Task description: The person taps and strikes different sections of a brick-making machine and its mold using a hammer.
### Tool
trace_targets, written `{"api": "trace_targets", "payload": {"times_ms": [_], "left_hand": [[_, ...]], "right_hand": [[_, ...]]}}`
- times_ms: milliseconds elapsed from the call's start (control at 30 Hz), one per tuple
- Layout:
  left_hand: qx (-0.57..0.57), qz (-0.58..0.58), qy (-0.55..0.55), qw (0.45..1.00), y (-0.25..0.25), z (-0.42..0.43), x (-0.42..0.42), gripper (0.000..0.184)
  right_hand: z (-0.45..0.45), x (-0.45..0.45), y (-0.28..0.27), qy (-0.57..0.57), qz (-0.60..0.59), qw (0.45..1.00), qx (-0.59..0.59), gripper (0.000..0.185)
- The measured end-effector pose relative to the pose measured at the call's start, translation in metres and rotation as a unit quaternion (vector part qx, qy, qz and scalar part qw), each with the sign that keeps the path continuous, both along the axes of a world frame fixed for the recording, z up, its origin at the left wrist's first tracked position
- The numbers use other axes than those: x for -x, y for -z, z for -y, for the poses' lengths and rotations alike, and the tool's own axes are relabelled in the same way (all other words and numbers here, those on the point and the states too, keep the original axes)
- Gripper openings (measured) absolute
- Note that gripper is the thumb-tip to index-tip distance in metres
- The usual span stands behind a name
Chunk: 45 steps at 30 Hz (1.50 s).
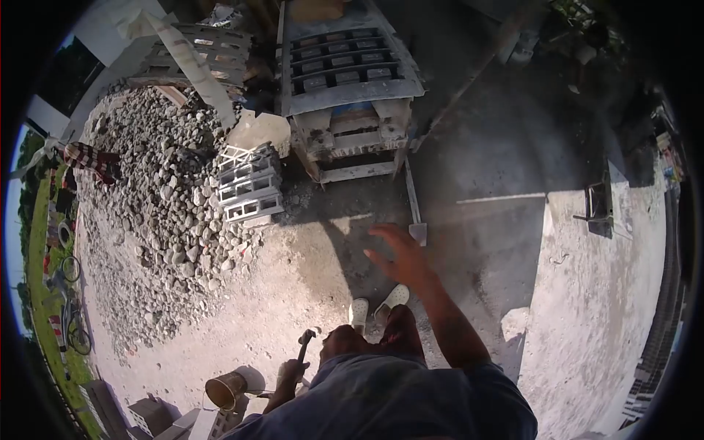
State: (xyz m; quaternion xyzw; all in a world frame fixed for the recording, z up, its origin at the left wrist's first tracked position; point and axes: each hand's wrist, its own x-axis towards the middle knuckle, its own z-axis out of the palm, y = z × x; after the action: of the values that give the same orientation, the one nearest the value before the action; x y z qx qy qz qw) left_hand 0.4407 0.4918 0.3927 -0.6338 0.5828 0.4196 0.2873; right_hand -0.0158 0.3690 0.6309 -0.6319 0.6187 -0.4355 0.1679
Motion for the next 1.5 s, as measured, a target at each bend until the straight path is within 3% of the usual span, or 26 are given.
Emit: {"api": "trace_targets", "payload": {"times_ms": [33,100,167,233,267,400,433,467,533,600,633,733,767,833,867,933,1033,1133,1267,1500], "left_hand": [[0.043,-0.006,0.068,0.997,0.012,-0.007,-0.004,0.047],[0.029,-0.053,-0.001,0.998,0.013,-0.015,-0.003,0.046],[0.009,-0.028,-0.122,0.992,-0.045,-0.002,0.044,0.043],[0.04,-0.084,-0.097,0.991,-0.012,-0.002,0.046,0.042],[0.059,-0.112,-0.062,0.99,-0.002,0.003,0.055,0.043],[0.112,-0.137,0.09,0.98,0.002,0.059,0.13,0.051],[0.082,-0.136,0.067,0.985,-0.019,0.081,0.164,0.051],[0.14,-0.14,0.133,0.971,-0.001,0.102,0.187,0.051],[0.095,-0.137,0.081,0.983,-0.059,0.142,0.27,0.043],[0.132,-0.141,0.142,0.971,-0.055,0.17,0.332,0.042],[0.111,-0.133,0.119,0.978,-0.068,0.176,0.368,0.041],[0.128,-0.124,0.103,0.979,-0.074,0.178,0.457,0.037],[0.129,-0.105,0.126,0.978,-0.072,0.175,0.481,0.034],[0.123,-0.076,0.147,0.979,-0.069,0.152,0.514,0.033],[0.085,-0.047,0.147,0.984,-0.068,0.146,0.532,0.032],[0.042,-0.015,0.14,0.989,-0.066,0.129,0.559,0.031],[-0.064,0.03,0.183,0.981,-0.07,0.085,0.582,0.025],[-0.108,0.075,0.254,0.958,-0.065,0.045,0.607,0.023],[-0.147,0.071,0.231,0.959,-0.04,0.022,0.64,0.022],[-0.16,0.07,0.236,0.956,-0.011,0.103,0.776,0.021]], "right_hand": [[-0.011,-0.027,0.018,-0.054,-0.012,0.997,-0.05,0.037],[-0.042,-0.055,0.073,-0.204,0.013,0.961,-0.187,0.036],[-0.086,-0.061,0.093,-0.235,0.037,0.92,-0.311,0.039],[-0.123,-0.05,0.117,-0.232,0.051,0.875,-0.421,0.042],[-0.136,-0.035,0.117,-0.227,0.051,0.877,-0.421,0.042],[-0.183,0.032,0.108,-0.073,0.067,0.91,-0.402,0.041],[-0.191,0.053,0.12,-0.035,0.098,0.925,-0.366,0.038],[-0.199,0.074,0.138,0.005,0.128,0.935,-0.332,0.036],[-0.218,0.112,0.162,0.148,0.111,0.954,-0.234,0.03],[-0.24,0.159,0.179,0.169,0.127,0.952,-0.222,0.028],[-0.253,0.18,0.185,0.193,0.136,0.951,-0.198,0.025],[-0.293,0.234,0.18,0.268,0.156,0.925,-0.221,0.024],[-0.315,0.253,0.202,0.267,0.204,0.915,-0.223,0.028],[-0.367,0.297,0.244,0.194,0.135,0.89,-0.389,0.04],[-0.379,0.321,0.211,0.23,0.221,0.85,-0.42,0.043],[-0.401,0.363,0.195,0.275,0.187,0.809,-0.484,0.045],[-0.43,0.443,0.195,0.285,0.171,0.808,-0.486,0.047],[-0.42,0.525,0.19,0.323,0.146,0.812,-0.464,0.047],[-0.359,0.624,0.187,0.335,0.118,0.836,-0.419,0.041],[-0.189,0.741,0.192,0.261,0.135,0.879,-0.376,0.041]]}}
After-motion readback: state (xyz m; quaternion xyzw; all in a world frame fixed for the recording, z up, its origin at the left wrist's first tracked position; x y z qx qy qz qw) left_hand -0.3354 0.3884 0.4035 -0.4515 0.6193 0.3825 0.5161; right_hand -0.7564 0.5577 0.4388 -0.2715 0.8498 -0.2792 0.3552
